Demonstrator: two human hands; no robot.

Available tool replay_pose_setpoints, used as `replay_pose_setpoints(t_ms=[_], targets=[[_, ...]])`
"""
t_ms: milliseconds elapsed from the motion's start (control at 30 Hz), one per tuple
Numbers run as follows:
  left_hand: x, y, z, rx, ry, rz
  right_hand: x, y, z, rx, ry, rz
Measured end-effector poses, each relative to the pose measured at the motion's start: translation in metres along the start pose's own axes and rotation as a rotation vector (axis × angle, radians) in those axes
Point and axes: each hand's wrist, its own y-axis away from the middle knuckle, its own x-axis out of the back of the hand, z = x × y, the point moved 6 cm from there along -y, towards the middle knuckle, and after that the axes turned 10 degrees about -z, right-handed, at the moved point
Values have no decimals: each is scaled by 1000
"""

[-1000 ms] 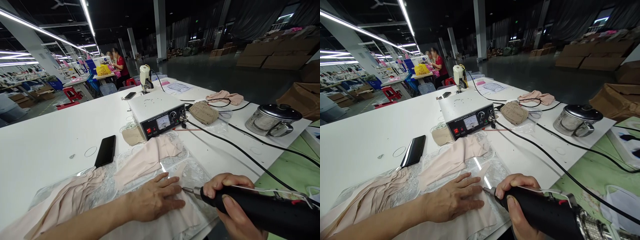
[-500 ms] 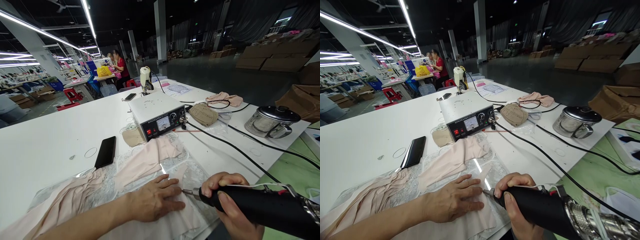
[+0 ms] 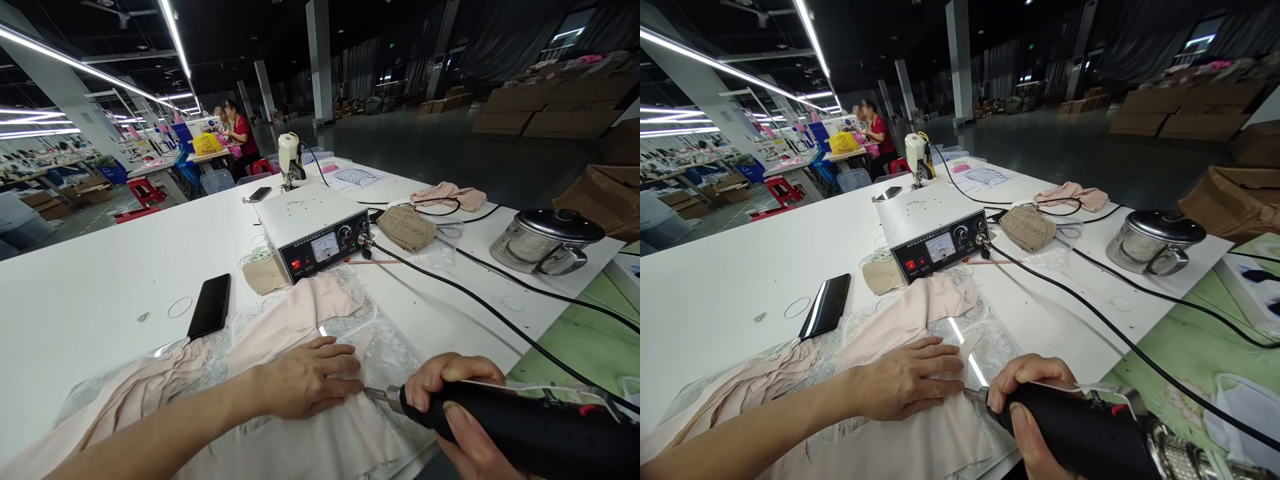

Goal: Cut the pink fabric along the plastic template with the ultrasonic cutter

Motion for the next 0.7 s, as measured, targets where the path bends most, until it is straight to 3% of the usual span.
replay_pose_setpoints(t_ms=[233, 700], targets=[[0, -1, -2, -30, 2, -36, 1, 5, 2, -40, 11, -21], [4, -4, 1, -123, -57, 0, -1, 7, 1, -26, 42, -62]])
